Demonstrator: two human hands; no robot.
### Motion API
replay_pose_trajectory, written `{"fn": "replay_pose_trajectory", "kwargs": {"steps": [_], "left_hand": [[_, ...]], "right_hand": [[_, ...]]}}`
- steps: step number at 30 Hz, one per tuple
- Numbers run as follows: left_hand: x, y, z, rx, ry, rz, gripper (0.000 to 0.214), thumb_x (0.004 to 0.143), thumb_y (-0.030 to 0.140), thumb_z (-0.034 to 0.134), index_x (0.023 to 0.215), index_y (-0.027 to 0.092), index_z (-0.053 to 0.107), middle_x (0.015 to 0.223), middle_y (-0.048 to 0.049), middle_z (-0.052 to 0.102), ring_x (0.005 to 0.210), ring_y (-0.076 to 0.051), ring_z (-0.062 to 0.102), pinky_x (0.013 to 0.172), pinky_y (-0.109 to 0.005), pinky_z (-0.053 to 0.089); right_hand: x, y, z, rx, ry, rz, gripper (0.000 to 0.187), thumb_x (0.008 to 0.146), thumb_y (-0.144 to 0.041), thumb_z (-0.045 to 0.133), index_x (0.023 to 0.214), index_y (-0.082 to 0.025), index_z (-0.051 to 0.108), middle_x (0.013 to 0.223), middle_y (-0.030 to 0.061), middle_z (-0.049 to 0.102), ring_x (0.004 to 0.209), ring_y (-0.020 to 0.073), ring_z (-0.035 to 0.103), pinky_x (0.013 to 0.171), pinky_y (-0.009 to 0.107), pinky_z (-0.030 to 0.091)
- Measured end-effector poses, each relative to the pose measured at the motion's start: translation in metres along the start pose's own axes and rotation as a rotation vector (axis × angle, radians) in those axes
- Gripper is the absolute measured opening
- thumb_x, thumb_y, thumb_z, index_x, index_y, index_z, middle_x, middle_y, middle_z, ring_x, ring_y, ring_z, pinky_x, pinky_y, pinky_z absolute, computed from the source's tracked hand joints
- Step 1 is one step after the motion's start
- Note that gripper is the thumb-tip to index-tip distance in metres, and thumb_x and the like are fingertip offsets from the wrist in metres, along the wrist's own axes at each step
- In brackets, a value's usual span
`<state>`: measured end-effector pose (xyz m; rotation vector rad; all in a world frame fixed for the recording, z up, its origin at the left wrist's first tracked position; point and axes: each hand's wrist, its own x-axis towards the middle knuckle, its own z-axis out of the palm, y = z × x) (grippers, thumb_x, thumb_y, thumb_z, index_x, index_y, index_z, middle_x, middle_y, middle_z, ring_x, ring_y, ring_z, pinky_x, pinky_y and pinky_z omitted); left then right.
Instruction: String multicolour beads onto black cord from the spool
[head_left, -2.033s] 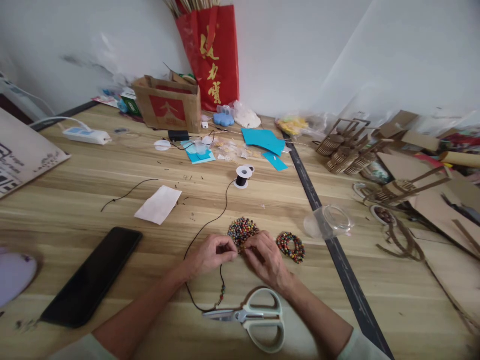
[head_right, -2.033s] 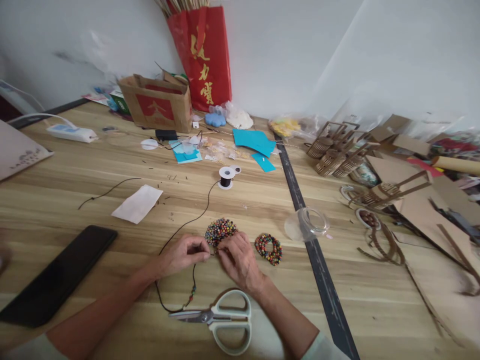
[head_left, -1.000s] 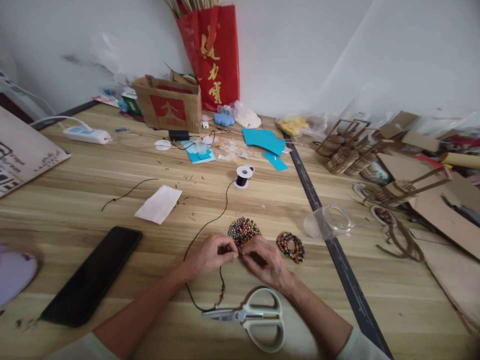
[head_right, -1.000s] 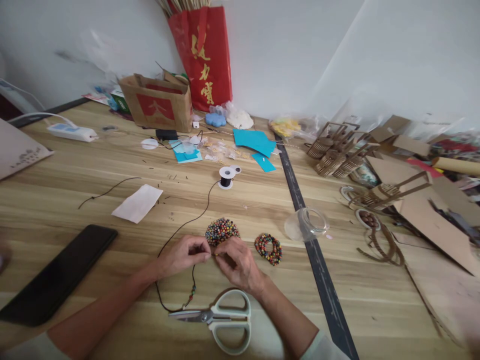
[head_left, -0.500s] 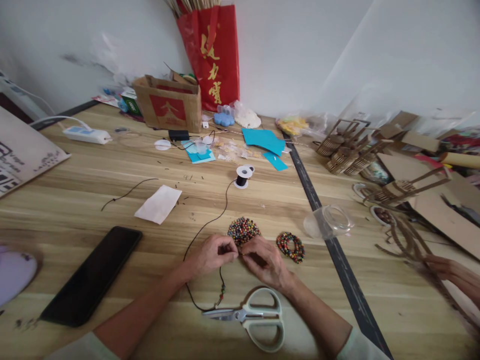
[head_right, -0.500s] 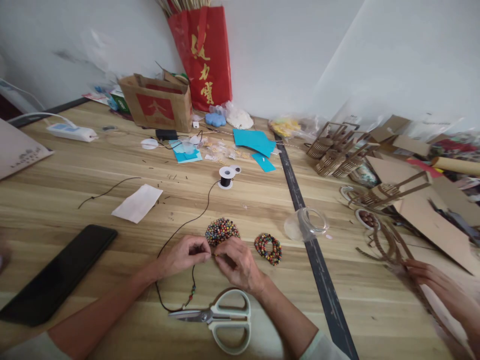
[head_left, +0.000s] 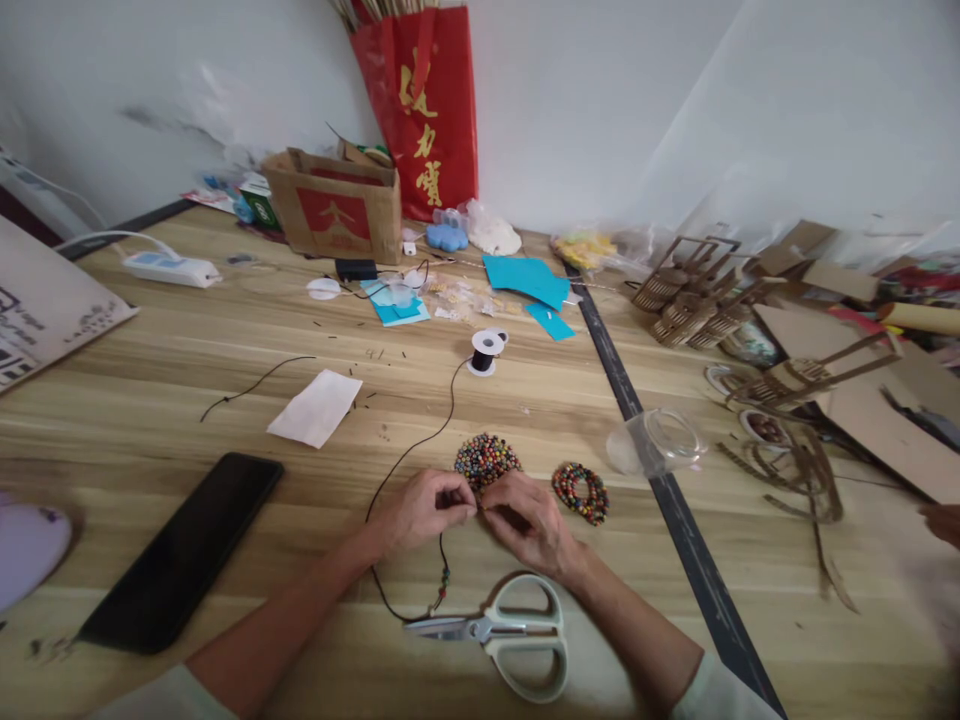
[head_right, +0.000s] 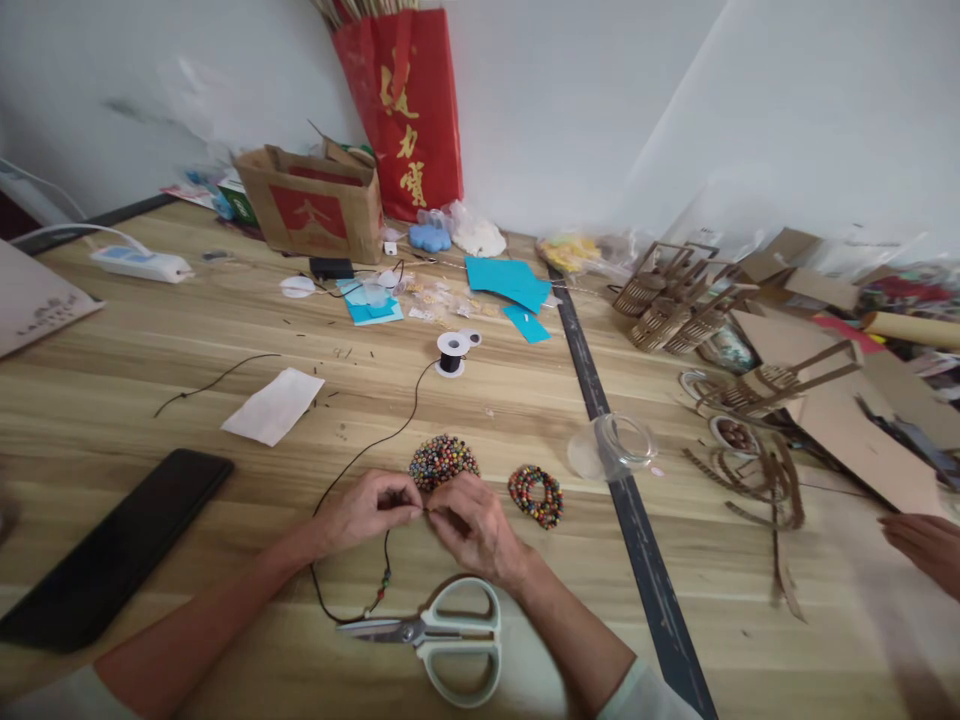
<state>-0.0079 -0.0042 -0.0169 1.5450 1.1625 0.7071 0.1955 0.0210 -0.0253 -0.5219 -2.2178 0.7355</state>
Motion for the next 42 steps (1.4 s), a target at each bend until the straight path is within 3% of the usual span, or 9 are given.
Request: {"fn": "replay_pose_trajectory", "kwargs": {"steps": [8,42], "left_hand": [[0.0006,-0.0027,0.0016,-0.077,-0.003,-0.012,0.011,0.073,0.024,0.062,0.074,0.014,0.066,0.066,-0.0003,0.060,0.063,-0.013,0.052,0.060,-0.022,0.041],[0.0002,0.0013,-0.0008,-0.023,-0.008,0.004,0.009,0.075,0.022,0.058,0.070,0.015,0.063,0.060,0.0023,0.054,0.057,-0.011,0.046,0.055,-0.021,0.037]], "right_hand": [[0.0003,-0.0005,0.0006,0.006,-0.009,-0.001,0.008,0.093,-0.015,0.055,0.095,-0.019,0.061,0.088,0.0089,0.068,0.080,0.0185,0.062,0.070,0.031,0.051],[0.0010,-0.0017,0.0014,0.032,0.014,0.028,0.009,0.092,-0.012,0.055,0.093,-0.018,0.061,0.082,0.0075,0.068,0.076,0.0175,0.062,0.069,0.029,0.051]]}}
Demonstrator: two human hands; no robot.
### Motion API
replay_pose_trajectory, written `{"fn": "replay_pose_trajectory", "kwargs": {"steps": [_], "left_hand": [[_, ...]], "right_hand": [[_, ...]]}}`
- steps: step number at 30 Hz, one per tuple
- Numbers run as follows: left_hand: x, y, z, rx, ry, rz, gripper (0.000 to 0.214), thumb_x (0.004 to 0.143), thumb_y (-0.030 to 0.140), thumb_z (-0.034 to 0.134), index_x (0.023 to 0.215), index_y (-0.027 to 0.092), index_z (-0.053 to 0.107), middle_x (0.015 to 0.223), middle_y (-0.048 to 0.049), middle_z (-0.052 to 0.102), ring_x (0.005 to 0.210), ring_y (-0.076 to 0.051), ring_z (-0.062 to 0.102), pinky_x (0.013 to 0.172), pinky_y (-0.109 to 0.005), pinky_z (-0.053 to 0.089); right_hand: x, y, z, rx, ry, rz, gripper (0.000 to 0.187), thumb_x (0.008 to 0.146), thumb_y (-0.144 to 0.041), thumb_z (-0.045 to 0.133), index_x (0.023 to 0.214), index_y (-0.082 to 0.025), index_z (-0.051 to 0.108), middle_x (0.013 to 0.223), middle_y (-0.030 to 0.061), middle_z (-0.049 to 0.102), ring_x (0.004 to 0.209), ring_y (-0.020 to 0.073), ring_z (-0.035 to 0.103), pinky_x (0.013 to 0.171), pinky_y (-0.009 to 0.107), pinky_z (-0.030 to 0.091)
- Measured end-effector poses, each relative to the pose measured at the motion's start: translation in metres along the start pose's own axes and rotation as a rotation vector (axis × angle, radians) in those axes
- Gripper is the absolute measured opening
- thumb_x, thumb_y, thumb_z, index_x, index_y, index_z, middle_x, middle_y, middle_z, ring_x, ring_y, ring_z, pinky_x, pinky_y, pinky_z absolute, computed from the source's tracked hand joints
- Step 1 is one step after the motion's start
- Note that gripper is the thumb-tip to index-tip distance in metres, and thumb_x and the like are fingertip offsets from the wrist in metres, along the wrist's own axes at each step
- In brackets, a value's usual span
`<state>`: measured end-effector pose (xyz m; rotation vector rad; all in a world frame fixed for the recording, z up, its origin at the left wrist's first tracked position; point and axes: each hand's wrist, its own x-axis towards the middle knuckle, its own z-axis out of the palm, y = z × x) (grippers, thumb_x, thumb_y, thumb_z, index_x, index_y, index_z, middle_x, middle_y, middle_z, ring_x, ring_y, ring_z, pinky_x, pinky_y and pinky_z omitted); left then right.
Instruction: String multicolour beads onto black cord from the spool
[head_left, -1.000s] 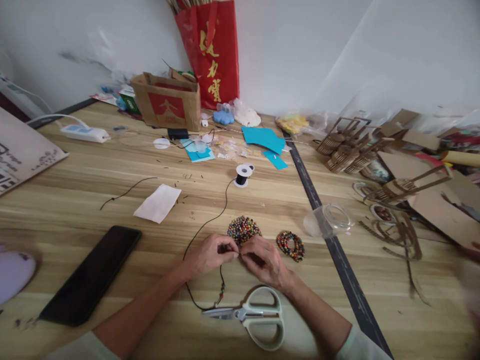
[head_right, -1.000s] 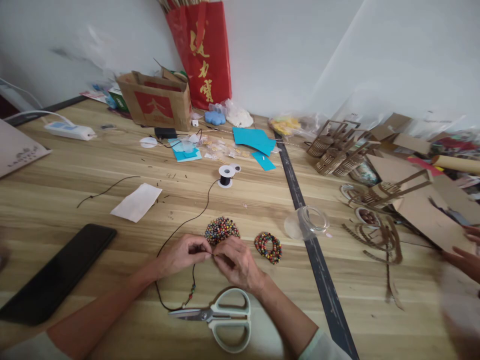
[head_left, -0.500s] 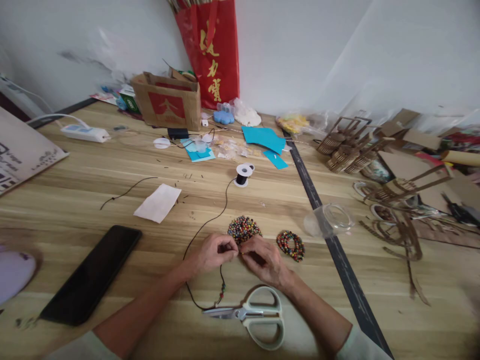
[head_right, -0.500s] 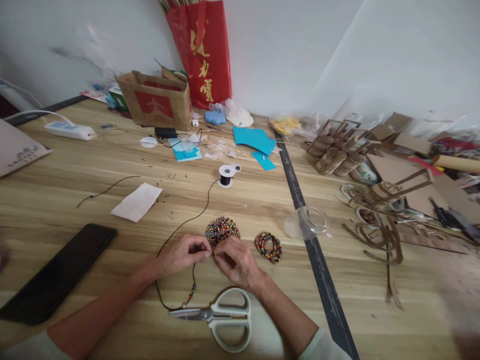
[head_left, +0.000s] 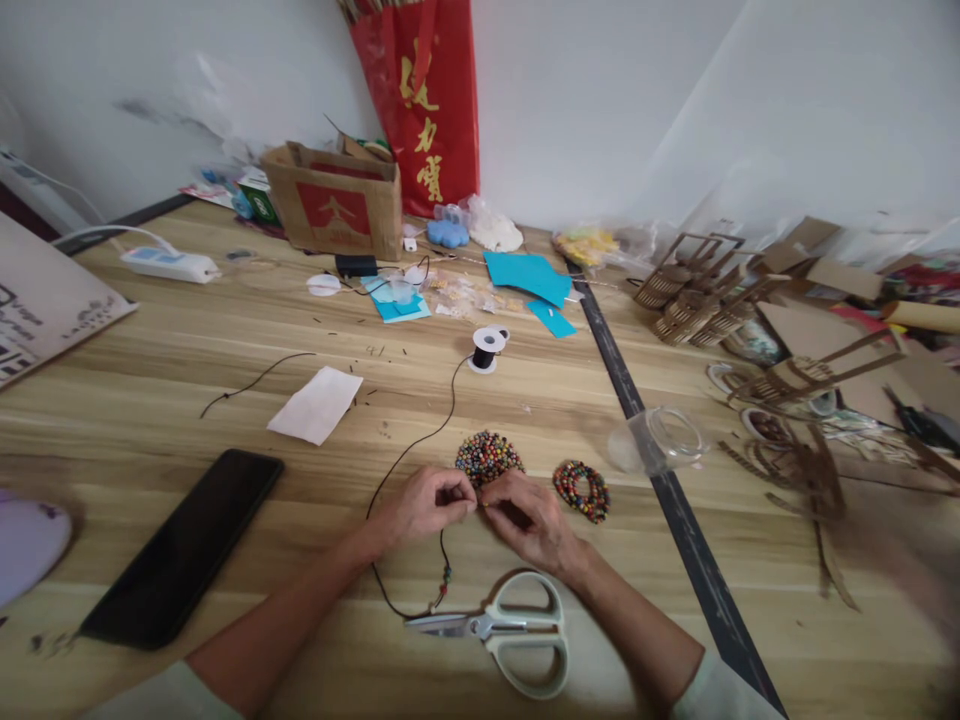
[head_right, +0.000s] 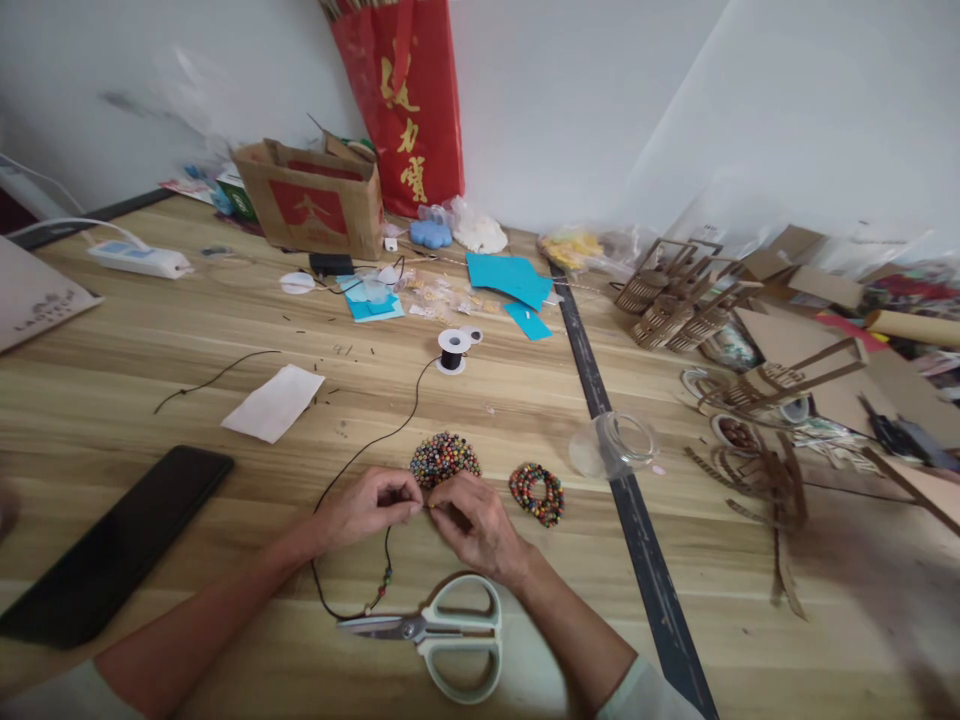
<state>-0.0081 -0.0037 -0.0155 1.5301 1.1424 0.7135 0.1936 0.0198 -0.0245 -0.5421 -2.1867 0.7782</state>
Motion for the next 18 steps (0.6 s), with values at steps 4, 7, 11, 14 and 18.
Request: {"fn": "replay_pose_trajectory", "kwargs": {"steps": [4,7,11,14,18], "left_hand": [[-0.0006,0.0017,-0.0001,-0.004,-0.003,-0.008,0.011,0.075,0.023,0.058,0.071,0.014,0.063,0.061,0.0018,0.054,0.058,-0.012,0.047,0.056,-0.021,0.037],[-0.0008,0.0034,-0.0003,0.002,-0.005,-0.011,0.011,0.075,0.023,0.058,0.071,0.014,0.063,0.060,0.0024,0.053,0.057,-0.011,0.046,0.055,-0.021,0.037],[-0.0002,0.0024,-0.0002,0.013,-0.001,-0.016,0.009,0.075,0.021,0.058,0.071,0.014,0.063,0.060,0.0028,0.053,0.057,-0.011,0.046,0.054,-0.020,0.036],[0.0006,0.0005,0.0001,0.021,-0.003,-0.016,0.008,0.075,0.019,0.057,0.071,0.014,0.063,0.061,0.0027,0.054,0.057,-0.011,0.046,0.054,-0.020,0.036],[0.0007,0.0002,0.0006,0.018,-0.002,-0.016,0.008,0.074,0.018,0.057,0.071,0.014,0.063,0.061,0.0026,0.054,0.058,-0.011,0.046,0.055,-0.020,0.036]], "right_hand": [[-0.0004,0.0009,0.0002,-0.001,-0.004,-0.002,0.009,0.092,-0.013,0.054,0.093,-0.018,0.061,0.081,0.0072,0.068,0.075,0.0174,0.062,0.068,0.029,0.051],[-0.0008,0.0017,0.0004,0.000,-0.004,-0.004,0.008,0.093,-0.014,0.054,0.093,-0.018,0.061,0.083,0.0074,0.068,0.076,0.0171,0.062,0.069,0.029,0.051],[-0.0017,0.0026,0.0006,0.002,-0.012,0.004,0.008,0.092,-0.014,0.055,0.092,-0.018,0.062,0.083,0.0077,0.068,0.077,0.0171,0.062,0.070,0.029,0.051],[-0.0017,0.0025,0.0004,0.007,-0.017,0.004,0.008,0.092,-0.014,0.056,0.093,-0.018,0.062,0.084,0.0079,0.069,0.077,0.0173,0.062,0.070,0.030,0.051],[-0.0011,0.0016,-0.0004,0.009,-0.024,0.009,0.009,0.092,-0.013,0.056,0.094,-0.018,0.063,0.084,0.0081,0.069,0.078,0.0177,0.062,0.070,0.030,0.051]]}}
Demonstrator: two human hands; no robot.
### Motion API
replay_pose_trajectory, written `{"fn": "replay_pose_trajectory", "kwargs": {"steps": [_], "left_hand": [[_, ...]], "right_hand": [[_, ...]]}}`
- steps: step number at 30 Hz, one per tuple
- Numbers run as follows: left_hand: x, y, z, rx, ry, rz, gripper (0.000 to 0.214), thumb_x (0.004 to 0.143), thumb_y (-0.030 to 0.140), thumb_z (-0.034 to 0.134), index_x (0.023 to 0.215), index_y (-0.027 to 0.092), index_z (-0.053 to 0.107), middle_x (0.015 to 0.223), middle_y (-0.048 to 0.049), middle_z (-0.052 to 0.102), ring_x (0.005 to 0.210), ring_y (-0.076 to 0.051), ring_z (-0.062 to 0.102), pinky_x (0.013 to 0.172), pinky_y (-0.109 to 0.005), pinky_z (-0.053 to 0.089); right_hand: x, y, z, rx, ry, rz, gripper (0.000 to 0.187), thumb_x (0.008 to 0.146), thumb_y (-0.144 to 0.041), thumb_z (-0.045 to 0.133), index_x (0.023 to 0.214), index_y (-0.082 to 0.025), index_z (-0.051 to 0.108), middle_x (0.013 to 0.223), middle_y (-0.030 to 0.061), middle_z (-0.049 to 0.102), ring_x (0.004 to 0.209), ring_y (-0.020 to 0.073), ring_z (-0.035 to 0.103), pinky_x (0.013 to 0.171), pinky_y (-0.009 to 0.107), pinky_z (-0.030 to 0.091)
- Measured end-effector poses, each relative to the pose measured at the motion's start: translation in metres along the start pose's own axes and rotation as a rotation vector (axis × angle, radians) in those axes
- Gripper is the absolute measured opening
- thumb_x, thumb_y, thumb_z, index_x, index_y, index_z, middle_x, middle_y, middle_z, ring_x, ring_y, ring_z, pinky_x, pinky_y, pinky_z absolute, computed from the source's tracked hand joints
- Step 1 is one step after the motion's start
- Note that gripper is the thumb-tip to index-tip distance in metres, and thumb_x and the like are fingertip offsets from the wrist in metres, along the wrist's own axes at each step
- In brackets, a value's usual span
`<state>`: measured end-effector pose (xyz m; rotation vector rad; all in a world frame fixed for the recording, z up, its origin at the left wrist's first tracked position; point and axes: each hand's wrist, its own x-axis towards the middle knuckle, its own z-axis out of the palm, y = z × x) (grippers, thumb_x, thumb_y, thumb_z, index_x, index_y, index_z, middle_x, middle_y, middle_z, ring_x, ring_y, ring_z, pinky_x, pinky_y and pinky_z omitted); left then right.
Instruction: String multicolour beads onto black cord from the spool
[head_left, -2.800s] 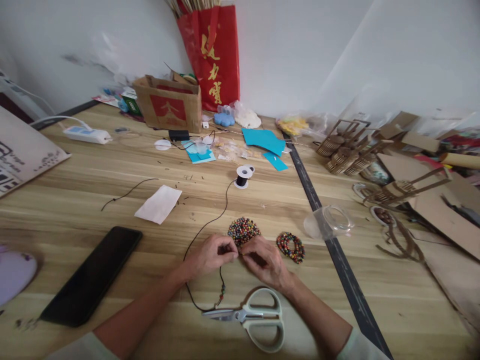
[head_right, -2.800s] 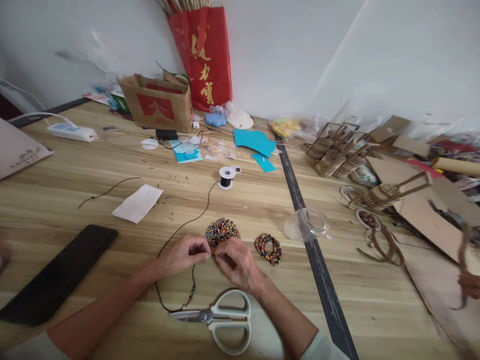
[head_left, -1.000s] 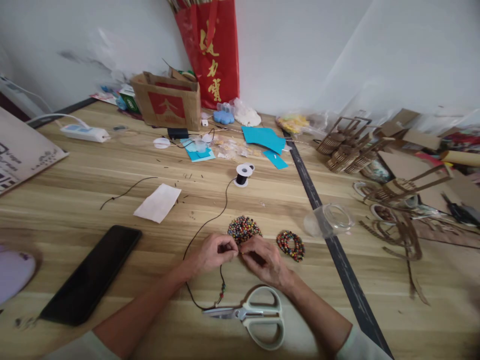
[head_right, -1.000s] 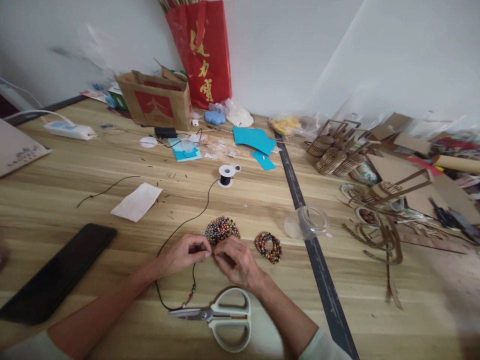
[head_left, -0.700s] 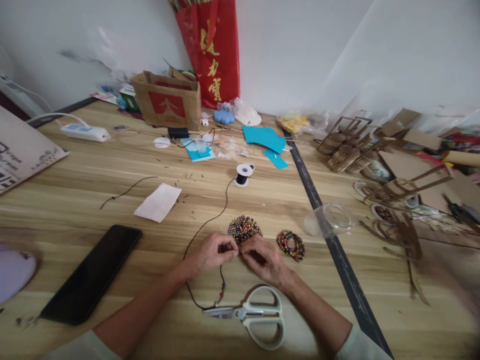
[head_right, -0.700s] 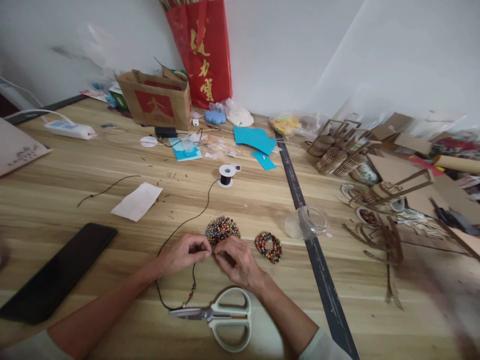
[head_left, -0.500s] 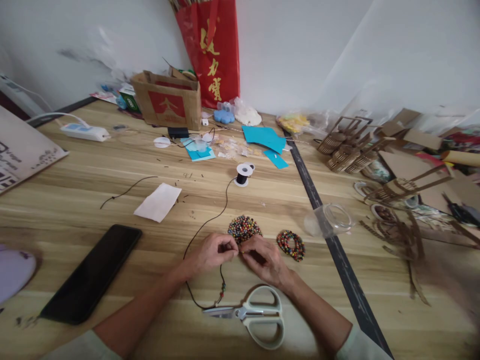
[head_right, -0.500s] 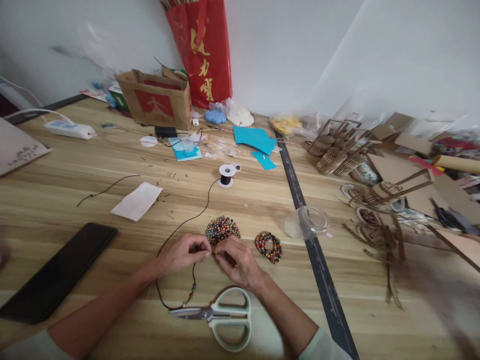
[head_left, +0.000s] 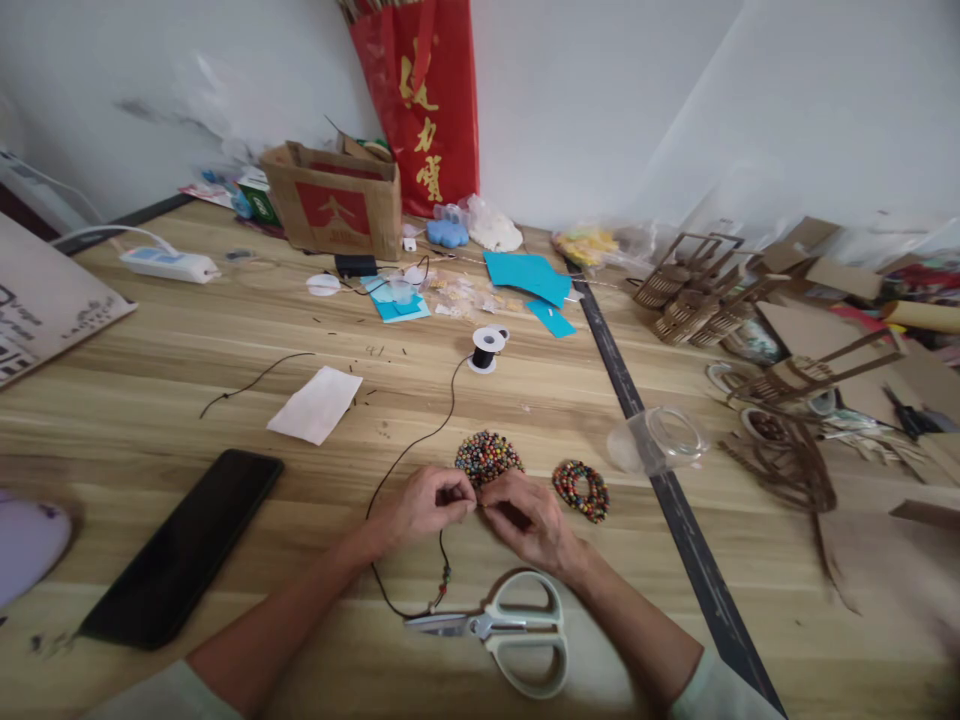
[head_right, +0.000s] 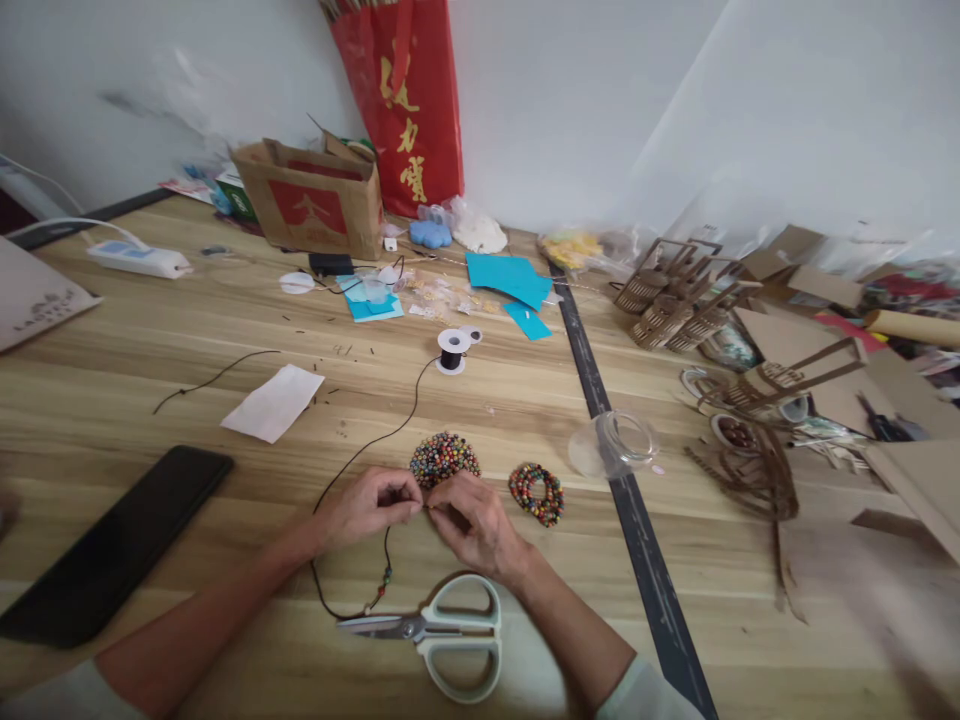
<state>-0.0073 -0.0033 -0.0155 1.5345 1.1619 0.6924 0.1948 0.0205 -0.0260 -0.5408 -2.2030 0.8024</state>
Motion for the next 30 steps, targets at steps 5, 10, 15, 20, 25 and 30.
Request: {"fn": "replay_pose_trajectory", "kwargs": {"steps": [5,10,15,20,25,30], "left_hand": [[-0.0008,0.0009,-0.0001,0.010,0.007,0.004,0.008,0.074,0.020,0.058,0.071,0.014,0.063,0.062,0.0025,0.054,0.058,-0.011,0.046,0.055,-0.020,0.036],[-0.0002,0.0014,-0.0009,0.008,-0.007,-0.009,0.008,0.075,0.020,0.057,0.072,0.014,0.063,0.061,0.0028,0.054,0.057,-0.011,0.045,0.055,-0.020,0.036],[-0.0005,0.0012,0.0001,0.017,0.006,-0.002,0.008,0.074,0.020,0.058,0.071,0.014,0.062,0.060,0.0034,0.051,0.057,-0.010,0.044,0.054,-0.019,0.035],[-0.0001,0.0008,0.0006,0.028,0.006,0.009,0.008,0.074,0.019,0.058,0.070,0.014,0.062,0.059,0.0032,0.052,0.056,-0.010,0.044,0.054,-0.020,0.035],[0.0003,0.0006,0.0005,0.036,0.012,0.011,0.008,0.075,0.019,0.059,0.069,0.014,0.062,0.059,0.0031,0.052,0.057,-0.011,0.045,0.054,-0.020,0.035],[-0.0005,-0.0013,0.0009,0.035,0.010,0.007,0.008,0.075,0.020,0.058,0.070,0.014,0.063,0.060,0.0029,0.052,0.057,-0.011,0.045,0.054,-0.020,0.035]], "right_hand": [[0.0005,-0.0002,-0.0002,0.007,0.009,-0.024,0.009,0.091,-0.012,0.056,0.094,-0.018,0.062,0.086,0.0084,0.069,0.079,0.0177,0.063,0.071,0.030,0.051],[0.0010,-0.0003,0.0001,0.005,-0.004,-0.018,0.009,0.092,-0.013,0.055,0.094,-0.018,0.062,0.084,0.0081,0.069,0.078,0.0176,0.062,0.070,0.030,0.051],[0.0019,-0.0020,-0.0009,0.019,-0.013,-0.020,0.009,0.092,-0.012,0.055,0.095,-0.017,0.062,0.085,0.0083,0.068,0.079,0.0178,0.062,0.071,0.030,0.051],[0.0034,-0.0042,-0.0014,0.021,-0.014,-0.021,0.010,0.093,-0.012,0.054,0.095,-0.017,0.062,0.085,0.0085,0.069,0.079,0.0176,0.062,0.070,0.030,0.051],[0.0033,-0.0031,-0.0009,0.021,-0.013,-0.027,0.010,0.092,-0.012,0.054,0.095,-0.017,0.062,0.084,0.0082,0.069,0.078,0.0174,0.062,0.071,0.030,0.051],[0.0025,-0.0023,-0.0006,0.014,-0.014,-0.029,0.010,0.092,-0.012,0.054,0.095,-0.018,0.062,0.084,0.0083,0.068,0.078,0.0177,0.062,0.070,0.030,0.051]]}}
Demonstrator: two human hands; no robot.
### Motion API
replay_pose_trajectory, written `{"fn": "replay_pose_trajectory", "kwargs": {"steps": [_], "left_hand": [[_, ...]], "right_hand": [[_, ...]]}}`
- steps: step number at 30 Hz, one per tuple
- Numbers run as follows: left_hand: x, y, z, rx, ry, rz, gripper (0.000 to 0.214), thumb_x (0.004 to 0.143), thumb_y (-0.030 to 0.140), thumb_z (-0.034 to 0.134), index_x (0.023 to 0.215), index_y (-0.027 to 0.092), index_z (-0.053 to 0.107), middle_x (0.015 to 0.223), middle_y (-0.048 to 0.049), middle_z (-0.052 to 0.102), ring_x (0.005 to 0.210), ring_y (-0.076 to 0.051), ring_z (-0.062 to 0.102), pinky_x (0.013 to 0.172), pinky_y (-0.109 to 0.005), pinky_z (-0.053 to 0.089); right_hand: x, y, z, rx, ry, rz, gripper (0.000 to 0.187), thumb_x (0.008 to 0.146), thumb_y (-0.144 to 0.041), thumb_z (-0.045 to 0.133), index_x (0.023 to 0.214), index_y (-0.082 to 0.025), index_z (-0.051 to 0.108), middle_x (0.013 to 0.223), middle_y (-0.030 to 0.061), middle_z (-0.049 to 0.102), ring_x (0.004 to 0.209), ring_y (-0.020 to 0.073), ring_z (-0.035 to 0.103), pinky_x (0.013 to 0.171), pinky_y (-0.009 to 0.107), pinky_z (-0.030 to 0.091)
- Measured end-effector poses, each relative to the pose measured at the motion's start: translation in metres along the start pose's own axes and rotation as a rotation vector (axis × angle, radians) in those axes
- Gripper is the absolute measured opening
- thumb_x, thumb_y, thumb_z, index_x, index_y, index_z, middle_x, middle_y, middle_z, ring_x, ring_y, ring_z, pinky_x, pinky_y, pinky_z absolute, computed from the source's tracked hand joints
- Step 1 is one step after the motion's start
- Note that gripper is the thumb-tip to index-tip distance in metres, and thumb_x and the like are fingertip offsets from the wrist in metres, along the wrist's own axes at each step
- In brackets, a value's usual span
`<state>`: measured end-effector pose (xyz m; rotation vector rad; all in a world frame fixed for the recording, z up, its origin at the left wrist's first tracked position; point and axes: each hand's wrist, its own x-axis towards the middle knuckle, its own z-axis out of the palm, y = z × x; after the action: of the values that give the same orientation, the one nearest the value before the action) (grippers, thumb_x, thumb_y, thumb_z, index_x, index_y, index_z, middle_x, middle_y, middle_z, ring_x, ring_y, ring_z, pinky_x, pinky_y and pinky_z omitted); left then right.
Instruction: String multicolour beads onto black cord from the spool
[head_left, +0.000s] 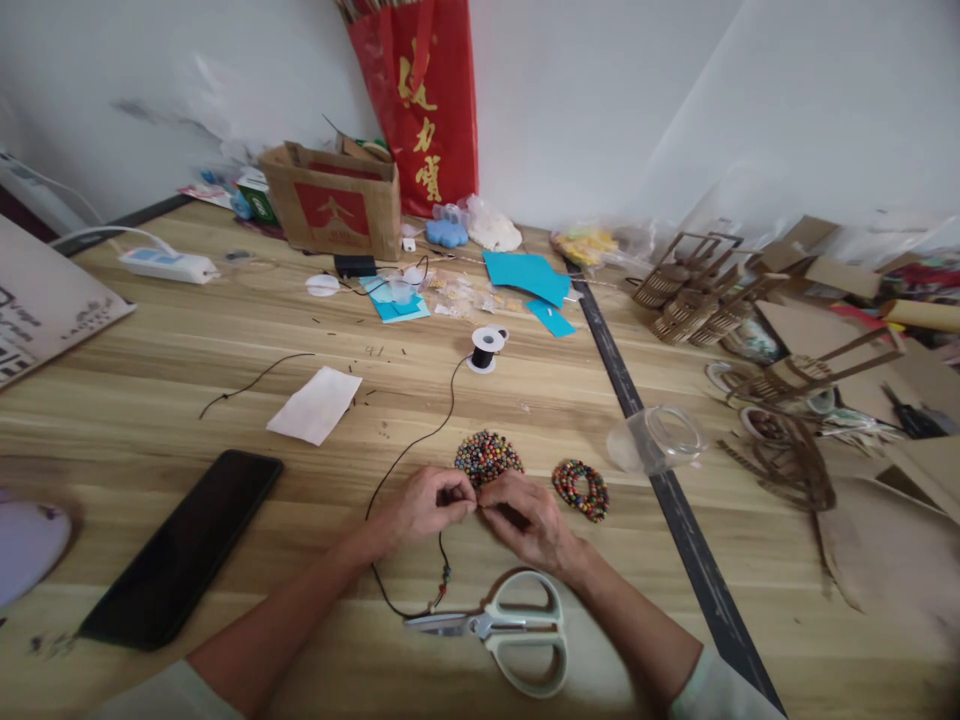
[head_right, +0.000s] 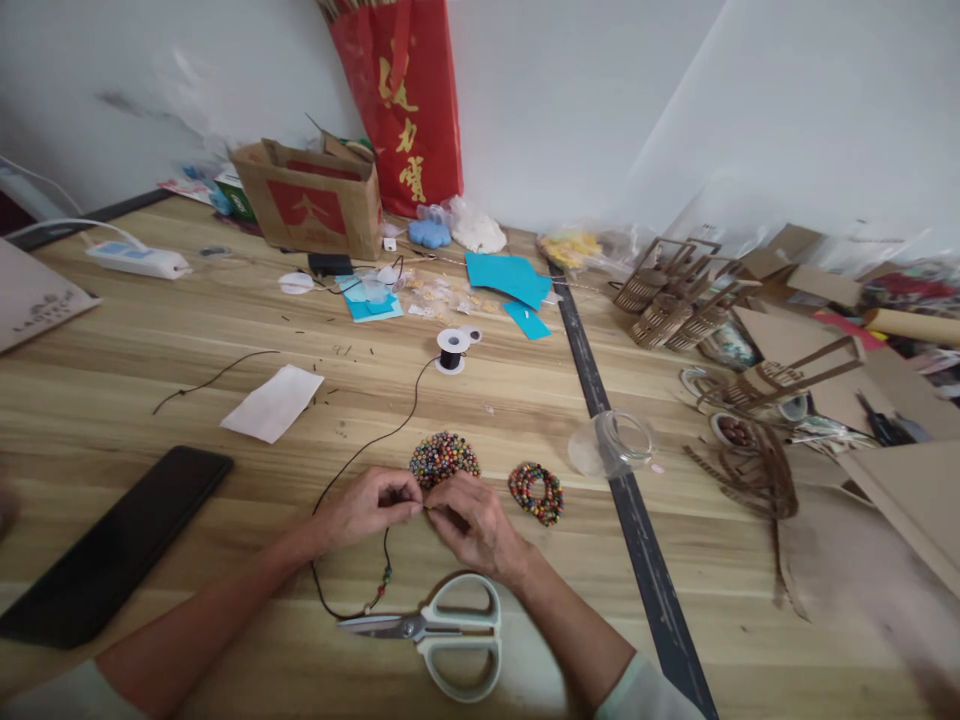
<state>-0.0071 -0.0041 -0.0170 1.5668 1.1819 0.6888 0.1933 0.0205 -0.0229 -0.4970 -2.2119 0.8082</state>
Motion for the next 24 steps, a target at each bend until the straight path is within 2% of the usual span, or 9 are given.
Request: {"fn": "replay_pose_trajectory", "kwargs": {"steps": [24], "left_hand": [[0.0001,0.0038,-0.0005,-0.030,-0.015,-0.021,0.008,0.075,0.019,0.058,0.069,0.014,0.061,0.059,0.0031,0.052,0.057,-0.011,0.045,0.055,-0.020,0.036]], "right_hand": [[-0.0014,0.0004,-0.0008,-0.005,0.001,0.008,0.009,0.093,-0.014,0.054,0.097,-0.017,0.062,0.087,0.0087,0.069,0.082,0.0181,0.063,0.073,0.030,0.051]]}}
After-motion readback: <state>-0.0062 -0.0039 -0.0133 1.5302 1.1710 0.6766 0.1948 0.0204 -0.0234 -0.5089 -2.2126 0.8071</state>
